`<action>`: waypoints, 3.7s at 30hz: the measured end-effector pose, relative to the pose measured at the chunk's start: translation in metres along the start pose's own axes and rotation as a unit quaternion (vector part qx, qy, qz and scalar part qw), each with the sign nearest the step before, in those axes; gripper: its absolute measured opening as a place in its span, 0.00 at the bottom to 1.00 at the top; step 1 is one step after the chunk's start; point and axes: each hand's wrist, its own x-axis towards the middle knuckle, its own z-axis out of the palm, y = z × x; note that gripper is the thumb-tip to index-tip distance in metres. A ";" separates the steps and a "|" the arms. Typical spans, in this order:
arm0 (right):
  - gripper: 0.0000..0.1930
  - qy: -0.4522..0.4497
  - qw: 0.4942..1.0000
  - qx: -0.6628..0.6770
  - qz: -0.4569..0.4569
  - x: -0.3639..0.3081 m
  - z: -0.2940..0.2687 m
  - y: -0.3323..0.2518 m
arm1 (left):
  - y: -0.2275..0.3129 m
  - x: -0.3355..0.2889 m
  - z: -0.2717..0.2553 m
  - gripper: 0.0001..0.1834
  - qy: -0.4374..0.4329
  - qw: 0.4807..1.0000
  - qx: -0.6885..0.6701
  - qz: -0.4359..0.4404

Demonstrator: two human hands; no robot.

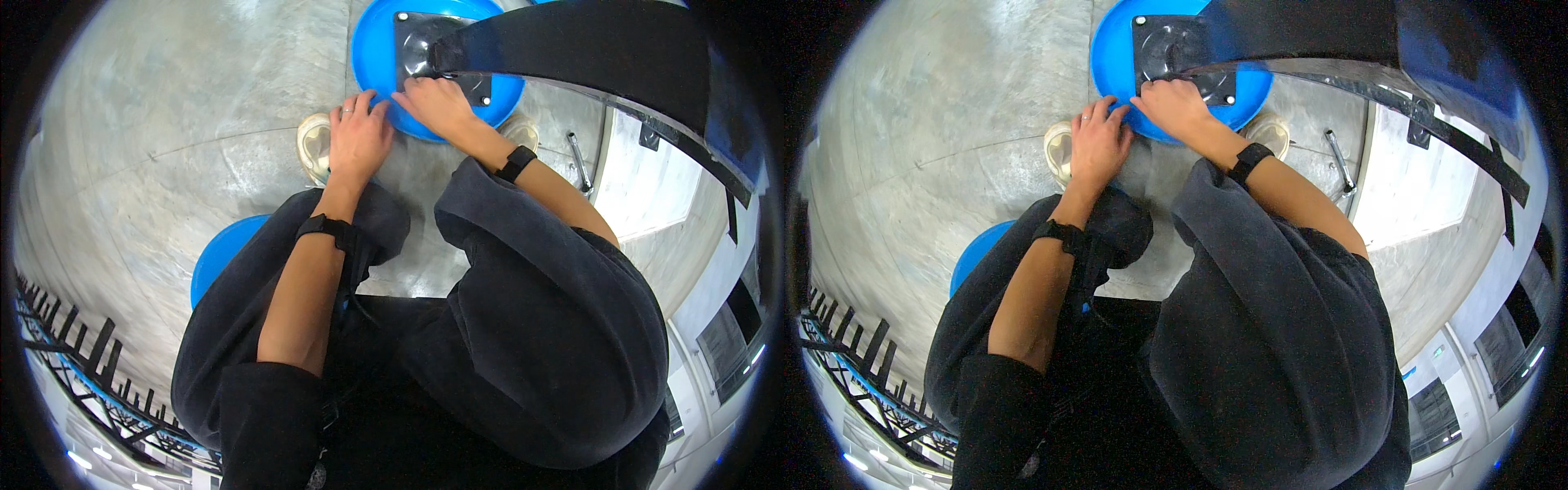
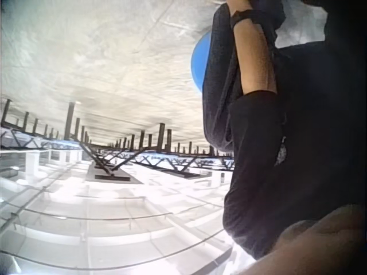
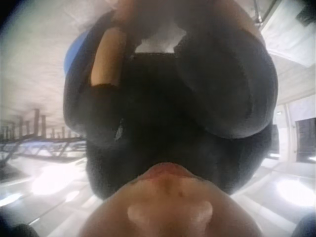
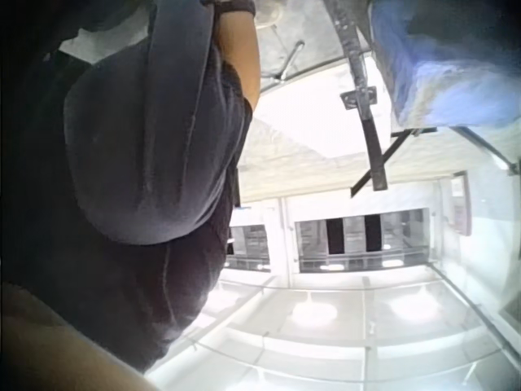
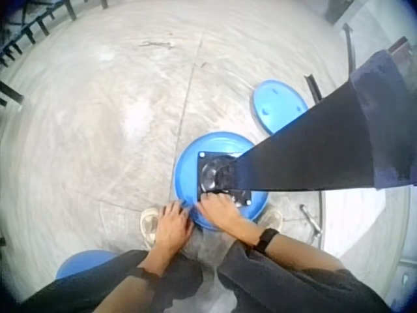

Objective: The person uses a ratchet to tighten bolts on a metal table frame while seated in a dining hall.

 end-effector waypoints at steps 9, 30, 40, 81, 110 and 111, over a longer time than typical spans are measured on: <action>0.17 0.009 1.000 0.005 0.013 -0.004 0.004 0.003 | 0.000 0.002 -0.001 0.19 -0.002 1.000 0.010 0.000; 0.17 -0.018 0.999 -0.045 0.024 -0.003 -0.006 -0.004 | 0.000 0.003 0.001 0.18 -0.001 1.000 0.009 -0.004; 0.16 -0.017 0.999 -0.023 0.021 -0.002 -0.006 -0.005 | 0.001 0.001 -0.001 0.18 0.001 1.000 0.004 -0.008; 0.09 -0.072 0.997 0.002 -0.024 0.002 -0.008 -0.002 | 0.000 0.002 -0.002 0.18 -0.041 0.999 0.033 0.005; 0.09 0.064 0.808 0.159 0.564 -0.297 0.043 0.155 | 0.038 0.036 -0.007 0.18 -0.093 0.993 -0.068 -0.001; 0.09 0.064 0.809 0.164 0.561 -0.296 0.043 0.155 | 0.036 0.041 -0.006 0.18 -0.092 0.994 -0.063 -0.004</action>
